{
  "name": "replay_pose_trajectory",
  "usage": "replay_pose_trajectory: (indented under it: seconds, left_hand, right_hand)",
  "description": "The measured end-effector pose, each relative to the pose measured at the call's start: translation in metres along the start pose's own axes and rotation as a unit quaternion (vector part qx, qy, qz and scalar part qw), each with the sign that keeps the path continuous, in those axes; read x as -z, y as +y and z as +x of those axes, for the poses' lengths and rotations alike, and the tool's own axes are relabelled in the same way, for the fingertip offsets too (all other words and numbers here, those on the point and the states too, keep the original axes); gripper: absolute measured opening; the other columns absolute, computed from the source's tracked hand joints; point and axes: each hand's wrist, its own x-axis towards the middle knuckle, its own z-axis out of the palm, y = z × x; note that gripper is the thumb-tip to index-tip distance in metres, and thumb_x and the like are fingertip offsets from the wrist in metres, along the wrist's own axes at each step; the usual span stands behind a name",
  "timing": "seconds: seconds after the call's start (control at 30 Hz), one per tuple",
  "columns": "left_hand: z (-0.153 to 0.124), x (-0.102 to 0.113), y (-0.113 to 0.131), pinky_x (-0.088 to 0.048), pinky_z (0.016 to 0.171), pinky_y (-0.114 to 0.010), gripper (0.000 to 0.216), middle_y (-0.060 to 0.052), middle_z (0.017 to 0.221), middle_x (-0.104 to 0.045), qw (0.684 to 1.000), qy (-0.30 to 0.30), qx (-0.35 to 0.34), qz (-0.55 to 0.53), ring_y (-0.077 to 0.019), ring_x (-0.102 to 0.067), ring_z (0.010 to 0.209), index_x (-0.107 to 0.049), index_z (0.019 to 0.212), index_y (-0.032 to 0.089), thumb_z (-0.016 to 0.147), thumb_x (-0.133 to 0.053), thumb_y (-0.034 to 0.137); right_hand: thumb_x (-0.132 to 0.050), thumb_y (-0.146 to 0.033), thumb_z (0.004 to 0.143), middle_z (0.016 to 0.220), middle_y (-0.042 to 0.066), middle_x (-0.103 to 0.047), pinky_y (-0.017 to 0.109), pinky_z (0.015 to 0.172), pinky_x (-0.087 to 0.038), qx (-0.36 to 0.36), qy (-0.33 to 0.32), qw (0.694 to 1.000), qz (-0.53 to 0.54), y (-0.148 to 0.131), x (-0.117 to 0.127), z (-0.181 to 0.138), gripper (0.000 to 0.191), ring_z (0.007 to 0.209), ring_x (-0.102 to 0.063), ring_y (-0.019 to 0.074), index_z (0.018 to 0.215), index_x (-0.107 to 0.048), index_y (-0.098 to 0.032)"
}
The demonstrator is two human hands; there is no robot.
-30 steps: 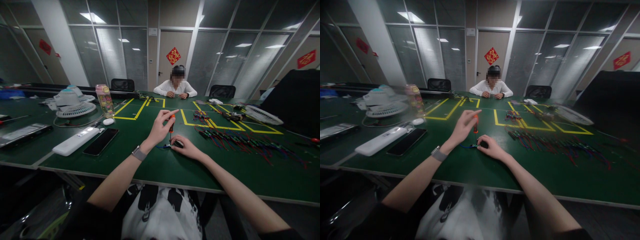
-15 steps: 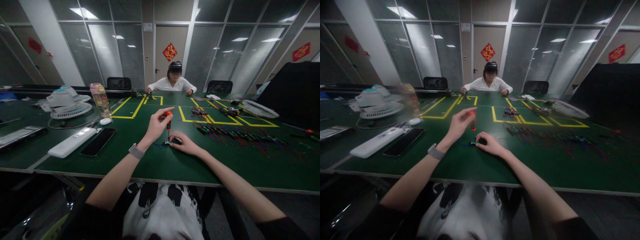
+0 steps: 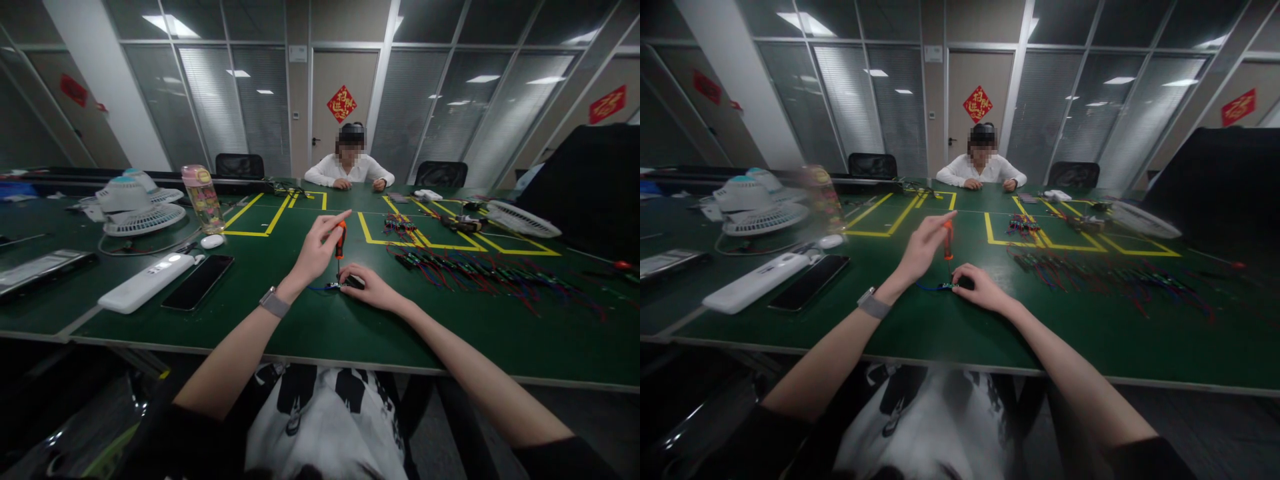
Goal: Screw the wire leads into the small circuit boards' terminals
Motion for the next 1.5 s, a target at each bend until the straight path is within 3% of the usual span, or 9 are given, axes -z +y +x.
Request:
replay_pose_trajectory:
  seconds: [0.1, 0.2, 0.37, 0.53, 0.67, 0.83, 0.97, 1.3, 1.5]
  left_hand:
    - [-0.0001, -0.0004, 0.0, -0.048, 0.08, -0.027, 0.036, -0.005, 0.102, -0.062, 0.998, -0.032, 0.015, -0.047, -0.013, -0.059, 0.086, -0.058, 0.124, 0.023, 0.09, -0.047, 0.025]
    - [-0.0004, -0.0005, 0.0002, -0.047, 0.083, -0.027, 0.032, -0.005, 0.101, -0.058, 1.0, 0.013, -0.009, 0.015, -0.0136, -0.057, 0.089, -0.064, 0.116, 0.023, 0.084, -0.059, 0.027]
    - [0.0003, 0.0001, 0.0002, -0.048, 0.082, -0.028, 0.035, -0.005, 0.102, -0.061, 0.999, -0.023, 0.006, -0.033, -0.013, -0.06, 0.088, -0.059, 0.123, 0.023, 0.092, -0.044, 0.025]
    - [0.0003, 0.0006, 0.0008, -0.047, 0.083, -0.027, 0.029, -0.006, 0.103, -0.059, 0.998, 0.043, -0.02, 0.044, -0.0141, -0.057, 0.092, -0.066, 0.111, 0.021, 0.083, -0.06, 0.027]
    - [0.0013, 0.0018, 0.0015, -0.048, 0.082, -0.027, 0.033, -0.007, 0.109, -0.061, 0.999, -0.007, 0.006, -0.032, -0.0142, -0.059, 0.094, -0.06, 0.121, 0.021, 0.091, -0.047, 0.025]
    - [0.001, 0.0028, 0.0021, -0.048, 0.082, -0.025, 0.031, -0.006, 0.103, -0.06, 0.999, 0.027, -0.009, 0.02, -0.0137, -0.058, 0.091, -0.065, 0.114, 0.022, 0.084, -0.059, 0.027]
    - [0.0006, 0.0021, 0.0031, -0.048, 0.082, -0.027, 0.035, -0.006, 0.107, -0.063, 0.998, -0.037, 0.019, -0.054, -0.0153, -0.061, 0.095, -0.06, 0.122, 0.023, 0.09, -0.049, 0.027]
    - [0.0012, 0.0024, 0.0035, -0.049, 0.085, -0.028, 0.035, -0.007, 0.106, -0.064, 0.994, -0.048, 0.036, -0.091, -0.0148, -0.062, 0.094, -0.059, 0.123, 0.02, 0.09, -0.048, 0.024]
    - [0.0017, 0.0025, 0.0021, -0.048, 0.086, -0.028, 0.033, -0.008, 0.114, -0.061, 0.999, 0.0, 0.023, -0.05, -0.0166, -0.059, 0.1, -0.064, 0.116, 0.019, 0.085, -0.055, 0.024]
  right_hand:
    - [-0.062, -0.021, 0.081, 0.102, 0.007, -0.063, 0.039, 0.094, -0.044, -0.001, -0.001, 1.0, 0.0, 0.0003, -0.0001, 0.0, 0.005, 0.1, -0.059, 0.0209, 0.086, -0.062, -0.019]
    - [-0.063, -0.021, 0.081, 0.102, 0.007, -0.063, 0.04, 0.094, -0.043, -0.001, -0.001, 1.0, -0.003, 0.0011, -0.0003, 0.0001, 0.006, 0.1, -0.059, 0.0214, 0.086, -0.062, -0.019]
    - [-0.063, -0.021, 0.08, 0.102, 0.007, -0.062, 0.039, 0.094, -0.044, -0.001, 0.0, 1.0, -0.005, 0.0017, -0.0007, 0.0001, 0.007, 0.099, -0.059, 0.0213, 0.087, -0.062, -0.019]
    - [-0.063, -0.021, 0.081, 0.1, 0.006, -0.063, 0.039, 0.092, -0.044, 0.0, 0.004, 1.0, -0.005, 0.0016, -0.0011, 0.0001, 0.007, 0.097, -0.059, 0.021, 0.088, -0.062, -0.019]
    - [-0.063, -0.021, 0.081, 0.1, 0.007, -0.063, 0.039, 0.092, -0.044, -0.001, 0.001, 1.0, -0.003, 0.001, -0.001, 0.0001, 0.008, 0.098, -0.059, 0.0211, 0.088, -0.062, -0.019]
    - [-0.062, -0.022, 0.082, 0.101, 0.007, -0.063, 0.039, 0.093, -0.044, -0.003, 0.007, 1.0, -0.003, 0.0002, -0.0015, -0.0001, 0.005, 0.1, -0.059, 0.021, 0.087, -0.062, -0.02]
    - [-0.062, -0.021, 0.082, 0.101, 0.007, -0.062, 0.038, 0.094, -0.043, -0.001, 0.008, 1.0, 0.0, 0.0016, -0.0022, -0.0004, 0.006, 0.101, -0.058, 0.0208, 0.088, -0.062, -0.019]
    - [-0.062, -0.021, 0.081, 0.1, 0.007, -0.063, 0.039, 0.094, -0.044, -0.005, 0.009, 1.0, 0.0, -0.0022, -0.0018, 0.0008, 0.005, 0.1, -0.059, 0.0214, 0.086, -0.062, -0.019]
    - [-0.062, -0.021, 0.082, 0.1, 0.007, -0.063, 0.039, 0.094, -0.044, -0.001, 0.01, 1.0, 0.002, -0.0003, -0.0029, 0.0011, 0.004, 0.099, -0.059, 0.0212, 0.085, -0.062, -0.019]
